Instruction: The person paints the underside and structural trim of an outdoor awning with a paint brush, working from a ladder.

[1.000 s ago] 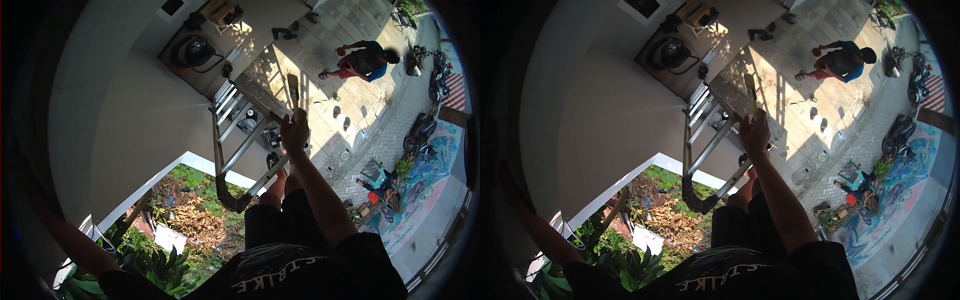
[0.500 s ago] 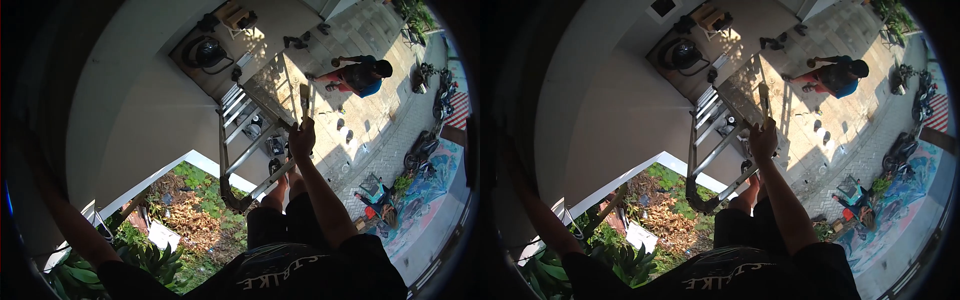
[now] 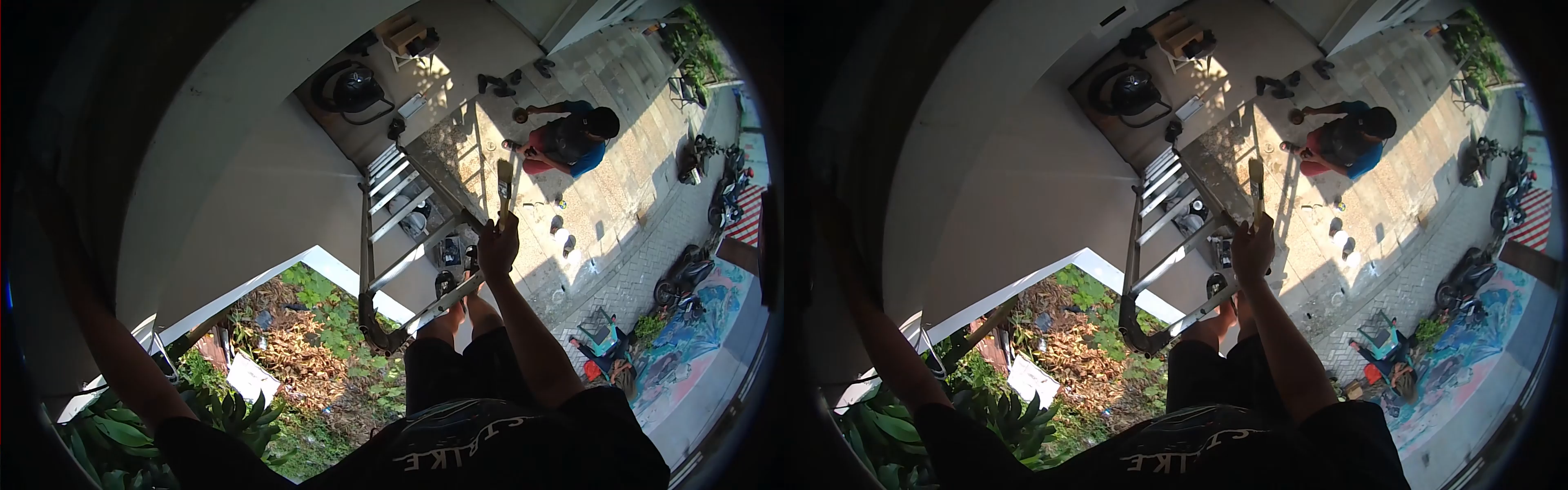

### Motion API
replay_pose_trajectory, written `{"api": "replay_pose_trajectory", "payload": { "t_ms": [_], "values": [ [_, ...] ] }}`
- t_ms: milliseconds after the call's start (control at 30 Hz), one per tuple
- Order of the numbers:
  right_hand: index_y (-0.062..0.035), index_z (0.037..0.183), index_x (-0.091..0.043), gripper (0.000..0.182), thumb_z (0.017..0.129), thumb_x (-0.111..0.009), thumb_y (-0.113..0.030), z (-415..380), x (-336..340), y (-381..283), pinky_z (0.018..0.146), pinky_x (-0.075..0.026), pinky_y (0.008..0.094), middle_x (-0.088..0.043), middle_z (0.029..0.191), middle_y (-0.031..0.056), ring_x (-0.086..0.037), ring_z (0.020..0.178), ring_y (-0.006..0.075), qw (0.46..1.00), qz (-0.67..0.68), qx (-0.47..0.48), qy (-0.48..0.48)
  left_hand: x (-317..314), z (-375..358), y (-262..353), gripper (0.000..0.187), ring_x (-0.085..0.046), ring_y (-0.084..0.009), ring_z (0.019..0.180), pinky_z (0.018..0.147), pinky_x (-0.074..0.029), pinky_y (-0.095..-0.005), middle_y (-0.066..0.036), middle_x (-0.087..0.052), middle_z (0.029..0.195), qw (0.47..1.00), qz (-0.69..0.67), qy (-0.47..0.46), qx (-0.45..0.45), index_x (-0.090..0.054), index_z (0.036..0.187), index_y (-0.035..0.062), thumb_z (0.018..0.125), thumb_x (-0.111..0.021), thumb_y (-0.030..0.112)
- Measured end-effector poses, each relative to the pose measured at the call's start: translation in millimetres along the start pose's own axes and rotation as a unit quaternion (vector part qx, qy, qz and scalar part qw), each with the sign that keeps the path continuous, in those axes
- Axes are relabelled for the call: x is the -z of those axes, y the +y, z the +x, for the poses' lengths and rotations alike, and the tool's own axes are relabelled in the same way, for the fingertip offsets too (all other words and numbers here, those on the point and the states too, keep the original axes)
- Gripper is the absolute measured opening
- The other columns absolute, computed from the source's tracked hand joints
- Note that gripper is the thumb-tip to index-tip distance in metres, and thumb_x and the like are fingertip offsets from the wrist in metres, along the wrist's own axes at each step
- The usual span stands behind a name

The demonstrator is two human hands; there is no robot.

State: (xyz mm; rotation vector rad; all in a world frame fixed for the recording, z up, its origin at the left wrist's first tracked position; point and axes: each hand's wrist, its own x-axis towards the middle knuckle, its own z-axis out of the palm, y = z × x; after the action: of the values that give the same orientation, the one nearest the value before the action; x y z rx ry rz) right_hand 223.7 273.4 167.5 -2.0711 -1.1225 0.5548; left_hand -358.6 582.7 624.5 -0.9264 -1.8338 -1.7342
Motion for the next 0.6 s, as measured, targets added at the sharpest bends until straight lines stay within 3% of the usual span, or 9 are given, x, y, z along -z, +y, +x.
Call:
{"api": "replay_pose_trajectory", "payload": {
  "t_ms": [67,133,167,233,367,400,600],
  "values": [
    [0.0001,0.123,-0.055,0.035,0.094,-0.066,-0.017,-1,-3,1,0.074,-0.058,0.0464,-0.067,0.1,0.0248,-0.071,0.087,0.0414,1.0,-0.002,-0.008,-0.007,4,3,10,0.118,-0.045,-0.0445,0.139,0.111,-0.049,-0.0521,-0.037,-0.032,0.155,1.0,-0.012,-0.018,-0.015,-0.017,0.158,-0.0089,0.084,-0.077,0.06],
    [-0.001,0.12,-0.057,0.032,0.093,-0.067,-0.012,-1,-5,3,0.068,-0.054,0.0401,-0.063,0.092,0.0161,-0.067,0.077,0.0299,0.999,0.002,0.041,0.034,-2,-5,11,0.118,-0.045,-0.0445,0.139,0.111,-0.049,-0.0521,-0.037,-0.032,0.155,0.999,-0.025,-0.039,-0.028,-0.017,0.158,-0.0089,0.084,-0.077,0.06],
    [-0.001,0.12,-0.057,0.032,0.093,-0.067,-0.012,-1,-4,4,0.068,-0.054,0.0401,-0.063,0.092,0.0161,-0.067,0.077,0.0299,0.998,0.002,0.043,0.034,0,-7,13,0.118,-0.045,-0.0445,0.139,0.111,-0.049,-0.052,-0.037,-0.032,0.155,0.998,-0.032,-0.049,-0.034,-0.017,0.158,-0.0088,0.084,-0.077,0.06],
    [0.0004,0.125,-0.055,0.037,0.094,-0.066,-0.017,0,-3,5,0.076,-0.059,0.0454,-0.067,0.104,0.0247,-0.071,0.09,0.0405,1.0,0.003,0.004,-0.001,7,-16,21,0.118,-0.045,-0.0444,0.139,0.111,-0.049,-0.052,-0.037,-0.032,0.155,0.996,-0.045,-0.069,-0.047,-0.017,0.158,-0.0088,0.084,-0.078,0.06],
    [0.0004,0.125,-0.055,0.038,0.094,-0.067,-0.017,0,-4,7,0.076,-0.059,0.0448,-0.066,0.105,0.0243,-0.071,0.091,0.0402,1.0,0.001,-0.007,-0.008,30,-42,41,0.118,-0.045,-0.0444,0.139,0.111,-0.049,-0.0519,-0.037,-0.032,0.155,0.988,-0.069,-0.117,-0.07,-0.017,0.158,-0.0088,0.084,-0.078,0.06],
    [0.0005,0.125,-0.055,0.038,0.093,-0.068,-0.017,-1,-3,6,0.076,-0.059,0.0448,-0.066,0.105,0.0239,-0.071,0.091,0.0401,1.0,-0.001,-0.005,-0.005,41,-20,25,0.118,-0.045,-0.0444,0.139,0.111,-0.048,-0.0519,-0.037,-0.032,0.155,0.986,-0.075,-0.129,-0.076,-0.017,0.158,-0.0088,0.084,-0.078,0.059],
    [-0.0002,0.123,-0.056,0.037,0.092,-0.069,-0.017,-1,-5,7,0.074,-0.057,0.0448,-0.066,0.101,0.0224,-0.07,0.088,0.039,1.0,-0.008,0.003,0.004,49,-75,74,0.118,-0.045,-0.0443,0.139,0.111,-0.048,-0.0518,-0.037,-0.031,0.155,0.965,-0.114,-0.204,-0.115,-0.017,0.158,-0.0088,0.083,-0.078,0.059]
  ]
}}
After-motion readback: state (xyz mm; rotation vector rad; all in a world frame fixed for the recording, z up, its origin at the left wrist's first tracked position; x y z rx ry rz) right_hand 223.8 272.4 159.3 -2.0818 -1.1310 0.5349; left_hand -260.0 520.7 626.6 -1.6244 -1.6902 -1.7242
